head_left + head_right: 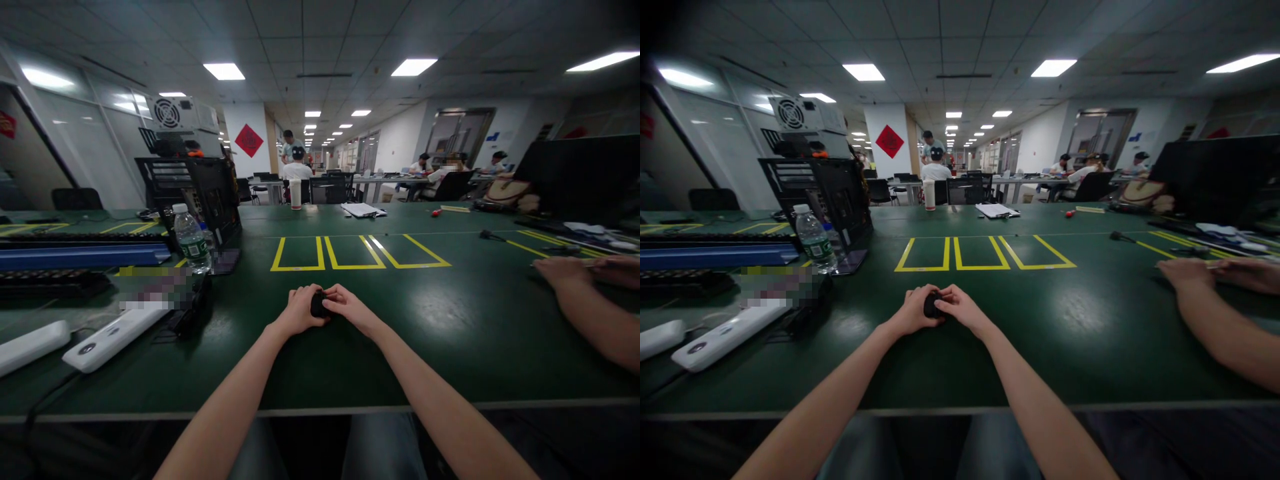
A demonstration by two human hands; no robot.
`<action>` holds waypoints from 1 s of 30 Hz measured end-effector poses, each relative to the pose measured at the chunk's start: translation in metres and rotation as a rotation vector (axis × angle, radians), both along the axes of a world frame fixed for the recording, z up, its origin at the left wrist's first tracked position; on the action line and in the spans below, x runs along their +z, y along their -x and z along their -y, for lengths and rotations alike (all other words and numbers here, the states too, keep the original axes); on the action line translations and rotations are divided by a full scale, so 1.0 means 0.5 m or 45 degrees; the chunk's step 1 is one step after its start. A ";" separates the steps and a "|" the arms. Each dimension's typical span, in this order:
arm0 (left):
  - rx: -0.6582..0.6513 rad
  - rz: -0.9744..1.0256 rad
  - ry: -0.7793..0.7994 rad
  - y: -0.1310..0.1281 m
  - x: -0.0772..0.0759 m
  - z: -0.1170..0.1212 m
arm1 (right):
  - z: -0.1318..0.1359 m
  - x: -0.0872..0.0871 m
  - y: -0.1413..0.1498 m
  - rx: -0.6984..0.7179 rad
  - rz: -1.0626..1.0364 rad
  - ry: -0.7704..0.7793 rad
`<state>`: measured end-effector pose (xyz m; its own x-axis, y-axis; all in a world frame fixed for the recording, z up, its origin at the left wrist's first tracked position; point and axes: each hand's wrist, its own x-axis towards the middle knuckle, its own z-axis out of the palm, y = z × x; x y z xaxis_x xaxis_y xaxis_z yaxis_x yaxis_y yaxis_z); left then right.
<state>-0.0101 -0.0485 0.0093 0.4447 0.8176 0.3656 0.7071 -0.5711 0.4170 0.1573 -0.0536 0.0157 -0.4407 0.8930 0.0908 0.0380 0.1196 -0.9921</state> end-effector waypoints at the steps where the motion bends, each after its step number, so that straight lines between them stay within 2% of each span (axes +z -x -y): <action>1: -0.008 0.003 -0.003 0.000 0.001 0.001 | 0.002 0.001 0.002 -0.023 0.010 -0.002; 7: -0.001 0.019 0.011 0.001 0.002 0.005 | 0.007 0.008 0.010 -0.115 0.139 0.034; 13: -0.012 0.015 -0.018 0.004 0.000 0.005 | 0.008 0.006 0.000 0.033 0.064 0.013; 22: 0.005 0.001 -0.062 0.001 -0.013 -0.007 | -0.013 -0.014 0.007 -0.060 0.052 0.047; 30: 0.013 -0.012 -0.035 0.002 -0.005 0.000 | 0.002 0.003 -0.005 0.083 0.033 0.032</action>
<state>-0.0113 -0.0484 0.0067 0.4398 0.8119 0.3838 0.7168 -0.5749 0.3947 0.1597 -0.0547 0.0174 -0.4997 0.8643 0.0566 0.0564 0.0977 -0.9936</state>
